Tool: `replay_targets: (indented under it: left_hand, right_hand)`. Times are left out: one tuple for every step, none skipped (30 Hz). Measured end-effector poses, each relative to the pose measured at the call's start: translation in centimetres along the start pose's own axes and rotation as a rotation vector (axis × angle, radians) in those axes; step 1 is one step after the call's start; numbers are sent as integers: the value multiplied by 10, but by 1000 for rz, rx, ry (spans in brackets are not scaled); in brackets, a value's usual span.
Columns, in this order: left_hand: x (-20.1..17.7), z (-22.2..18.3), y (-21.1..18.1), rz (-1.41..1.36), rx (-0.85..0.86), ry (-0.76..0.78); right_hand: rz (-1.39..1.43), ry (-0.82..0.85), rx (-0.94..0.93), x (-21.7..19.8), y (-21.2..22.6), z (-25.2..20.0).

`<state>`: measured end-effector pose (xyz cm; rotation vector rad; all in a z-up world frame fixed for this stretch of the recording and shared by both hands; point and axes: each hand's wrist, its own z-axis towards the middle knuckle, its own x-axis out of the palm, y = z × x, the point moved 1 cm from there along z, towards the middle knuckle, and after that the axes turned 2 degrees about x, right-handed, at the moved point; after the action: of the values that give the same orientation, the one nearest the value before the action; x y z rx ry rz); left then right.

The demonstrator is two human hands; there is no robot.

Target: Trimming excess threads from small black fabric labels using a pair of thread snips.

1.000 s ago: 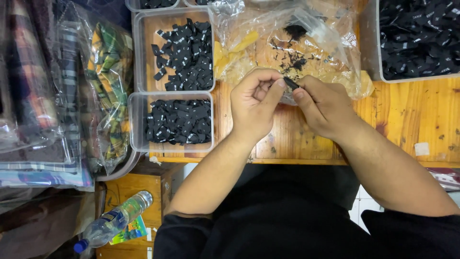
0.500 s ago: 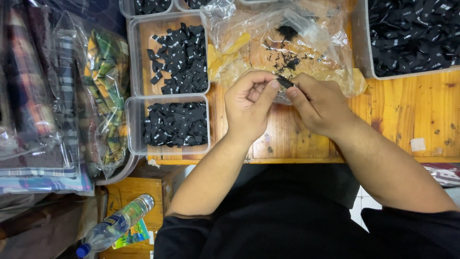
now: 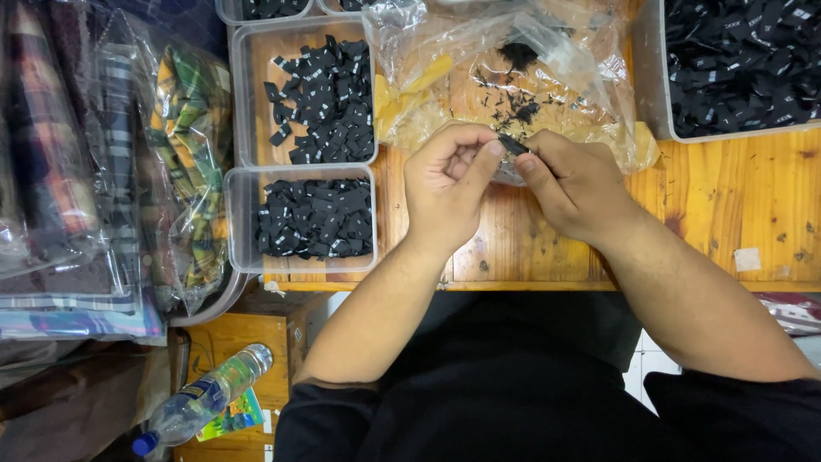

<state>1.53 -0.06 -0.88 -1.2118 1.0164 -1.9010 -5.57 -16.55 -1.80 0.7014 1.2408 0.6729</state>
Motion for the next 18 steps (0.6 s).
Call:
replay_targets:
  left_hand:
    - [0,0,-1,0,0,1]
    - [0,1,-1,3,-5,-2]
    - [1,1,-2,7,-11,-5]
    - [1,1,-2,7,-9,-5]
    - [1,1,-2,2,-11,-7]
    - [1,1,-1,-4,-14,-10]
    - [1,1,-1,-3,-14,-9]
    - [1,2,-1,-6,-15,-9]
    - [1,2,-1,-8,-16,-8]
    - [1,2,-1,-7,-16,-8]
    - [0,2,-1,-2,-16,-6]
    - [0,3,-1,3,-14,-4]
    - [1,3,-1,3,-14,-3]
    - [1,2,-1,-4,-18,0]
    - [1,2,-1,-10,-23,2]
    - [1,2,-1,-10,-24,2]
    - [0,3,-1,-8,-22,3]
    - [0,2,0,-7,-20,5]
  right_hand:
    - [0,-1,0,0,0,0]
    - [0,5,6,0,-1,1]
    - [1,10,12,0,-2,1]
    - [0,10,11,-1,0,1]
    - [-1,12,13,-2,1,1]
    - [-1,13,16,-2,2,1]
    - [-1,13,15,-2,4,2]
    - [-7,14,14,-2,7,3]
    - [-12,15,12,-3,9,4]
    - [-11,15,12,-2,7,3]
    - [-5,11,10,-2,5,3]
    - [2,6,7,-2,3,3]
    - [1,5,7,-3,5,4]
    - [19,20,35,-3,7,4]
    - [37,35,63,-4,9,4]
    - [37,35,63,-3,8,4]
    - [46,34,55,-3,6,4]
    - [54,33,48,-3,4,3]
